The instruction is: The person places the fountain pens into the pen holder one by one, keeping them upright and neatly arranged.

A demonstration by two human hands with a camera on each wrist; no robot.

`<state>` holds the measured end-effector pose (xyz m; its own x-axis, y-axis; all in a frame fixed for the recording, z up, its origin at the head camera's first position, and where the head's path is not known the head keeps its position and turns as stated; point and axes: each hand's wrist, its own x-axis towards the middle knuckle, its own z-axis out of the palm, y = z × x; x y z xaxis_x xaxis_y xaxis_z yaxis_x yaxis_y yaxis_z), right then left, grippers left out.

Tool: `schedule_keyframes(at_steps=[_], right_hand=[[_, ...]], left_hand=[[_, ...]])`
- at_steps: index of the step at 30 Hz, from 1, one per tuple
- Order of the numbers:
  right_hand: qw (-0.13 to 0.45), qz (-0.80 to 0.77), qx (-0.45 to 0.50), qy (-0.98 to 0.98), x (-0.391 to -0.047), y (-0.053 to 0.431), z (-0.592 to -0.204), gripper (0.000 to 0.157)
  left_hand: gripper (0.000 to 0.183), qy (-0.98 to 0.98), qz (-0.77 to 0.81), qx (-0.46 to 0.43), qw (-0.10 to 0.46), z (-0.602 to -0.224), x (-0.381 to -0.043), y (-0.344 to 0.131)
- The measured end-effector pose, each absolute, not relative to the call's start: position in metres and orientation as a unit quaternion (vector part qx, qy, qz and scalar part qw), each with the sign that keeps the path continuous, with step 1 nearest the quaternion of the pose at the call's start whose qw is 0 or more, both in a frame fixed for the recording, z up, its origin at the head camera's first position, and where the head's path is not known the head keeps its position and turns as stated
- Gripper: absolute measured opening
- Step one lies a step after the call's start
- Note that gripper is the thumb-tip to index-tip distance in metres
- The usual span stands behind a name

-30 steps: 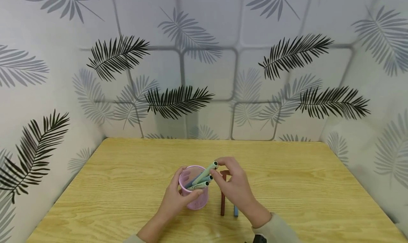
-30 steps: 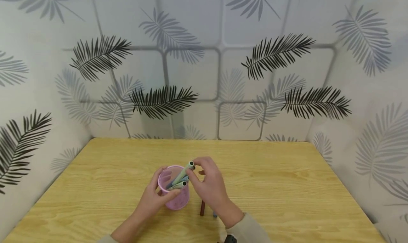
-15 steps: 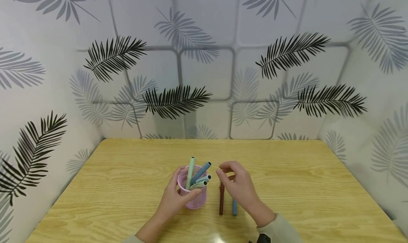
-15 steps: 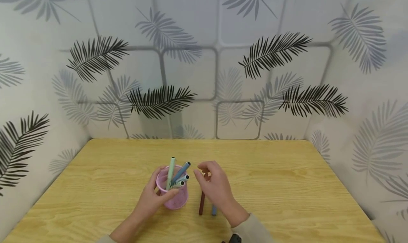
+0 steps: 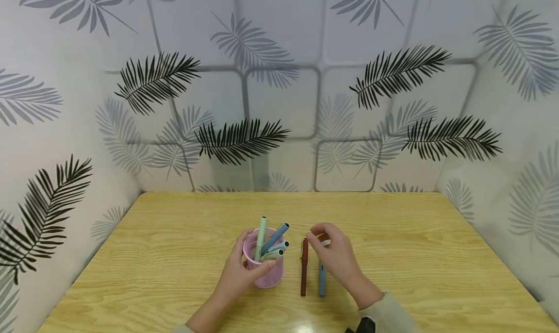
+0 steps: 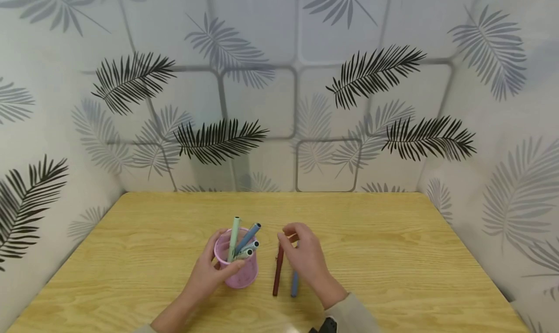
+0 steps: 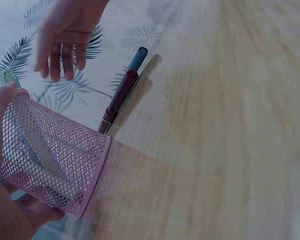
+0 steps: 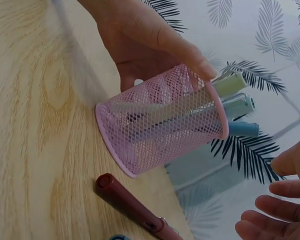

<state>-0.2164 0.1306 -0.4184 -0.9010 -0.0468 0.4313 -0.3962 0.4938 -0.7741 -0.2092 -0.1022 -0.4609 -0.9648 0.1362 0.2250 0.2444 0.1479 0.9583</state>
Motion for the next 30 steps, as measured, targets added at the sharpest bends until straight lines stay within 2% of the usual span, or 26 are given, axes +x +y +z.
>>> schedule_keyframes(at_steps=[12, 22, 30], right_hand=[[0.094, 0.469, 0.061, -0.876, -0.227, 0.141, -0.435, 0.022], [0.068, 0.385, 0.044, -0.919, -0.231, 0.146, -0.440, 0.028], [0.024, 0.350, 0.028, -0.936, -0.231, 0.147, -0.443, 0.033]], left_hand=[[0.082, -0.755, -0.640, -0.131, 0.058, -0.466, -0.211, -0.102], [0.082, -0.756, -0.637, -0.137, 0.060, -0.463, -0.212, -0.103], [0.079, -0.760, -0.634, -0.129, 0.055, -0.462, -0.210, -0.102]])
